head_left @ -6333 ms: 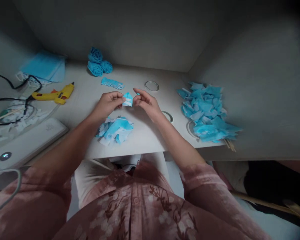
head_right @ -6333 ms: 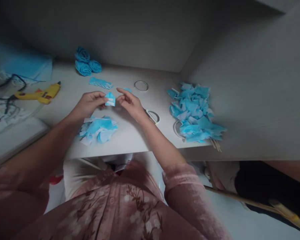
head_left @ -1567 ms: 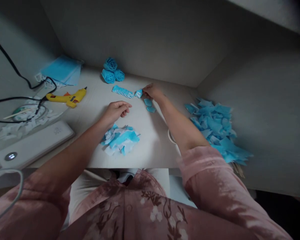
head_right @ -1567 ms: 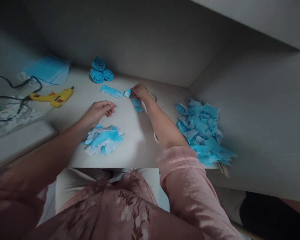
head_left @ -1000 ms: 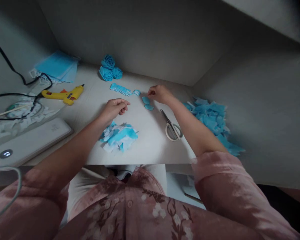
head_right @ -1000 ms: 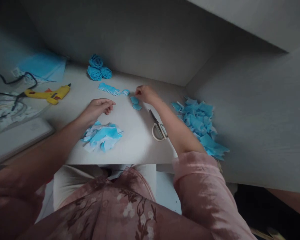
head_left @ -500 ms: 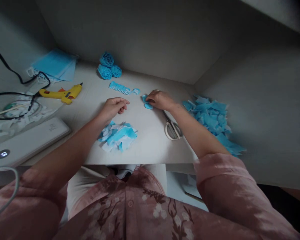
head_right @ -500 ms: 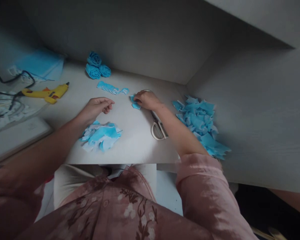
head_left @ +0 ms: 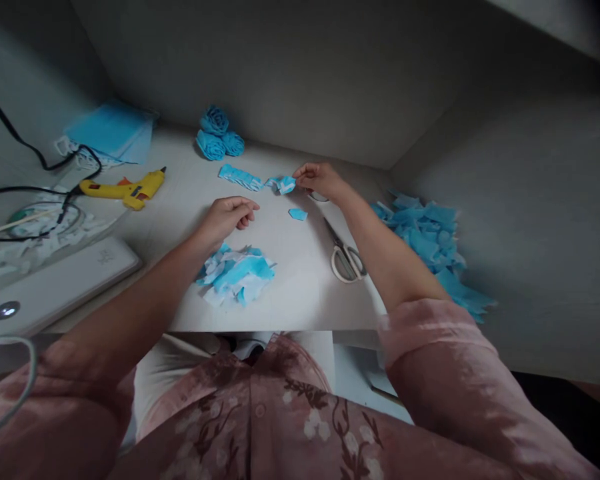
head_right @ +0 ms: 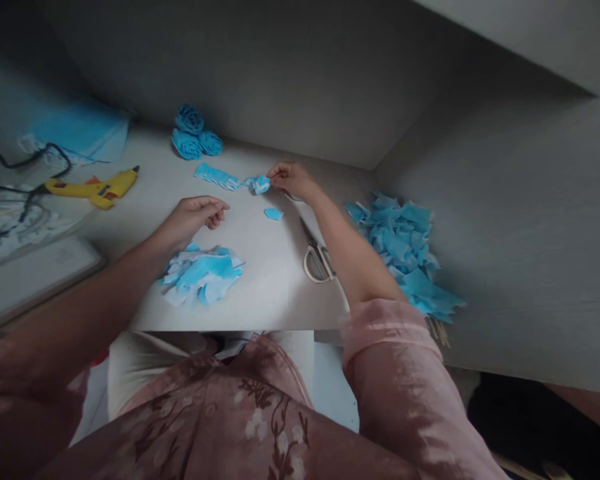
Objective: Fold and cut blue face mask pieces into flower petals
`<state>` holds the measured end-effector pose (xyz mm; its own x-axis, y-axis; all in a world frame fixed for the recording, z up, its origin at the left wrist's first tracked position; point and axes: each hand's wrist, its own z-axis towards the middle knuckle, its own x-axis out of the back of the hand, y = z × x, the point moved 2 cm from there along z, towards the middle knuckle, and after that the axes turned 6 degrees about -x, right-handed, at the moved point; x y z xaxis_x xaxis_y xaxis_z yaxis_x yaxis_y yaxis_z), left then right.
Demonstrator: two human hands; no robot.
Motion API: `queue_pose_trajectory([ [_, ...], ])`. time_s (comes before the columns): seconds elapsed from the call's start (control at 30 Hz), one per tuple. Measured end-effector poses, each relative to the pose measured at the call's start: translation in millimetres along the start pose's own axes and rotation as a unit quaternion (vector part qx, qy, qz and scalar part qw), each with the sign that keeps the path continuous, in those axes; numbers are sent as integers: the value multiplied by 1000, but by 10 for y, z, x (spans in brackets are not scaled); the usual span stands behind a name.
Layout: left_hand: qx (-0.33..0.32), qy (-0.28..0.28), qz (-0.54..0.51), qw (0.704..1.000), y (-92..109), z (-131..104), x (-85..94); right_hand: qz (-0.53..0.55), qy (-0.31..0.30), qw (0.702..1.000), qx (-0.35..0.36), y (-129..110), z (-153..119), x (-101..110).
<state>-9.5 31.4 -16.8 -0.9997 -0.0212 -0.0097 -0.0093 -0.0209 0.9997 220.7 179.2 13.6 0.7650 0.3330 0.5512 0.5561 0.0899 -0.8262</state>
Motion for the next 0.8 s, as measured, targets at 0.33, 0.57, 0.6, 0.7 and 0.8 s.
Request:
queue_pose_trajectory([
  [0.33,-2,-6,-4,1000,14,-13,11,-230,22,973,10,56,197,-90],
  [0.57,-1,0,-5,1000,26,-15,11,-352,33,935,34,-54,137,-83],
  [0.6,0,1,-5,1000,28,-16,11,-352,33,935,35,-50,139,-77],
  [0.7,3,1,-7,1000,30,-17,8,-346,31,937,36,-7,162,-71],
  [0.8,2,-1,-5,1000,22,-10,6,-338,37,940,33,55,193,-75],
])
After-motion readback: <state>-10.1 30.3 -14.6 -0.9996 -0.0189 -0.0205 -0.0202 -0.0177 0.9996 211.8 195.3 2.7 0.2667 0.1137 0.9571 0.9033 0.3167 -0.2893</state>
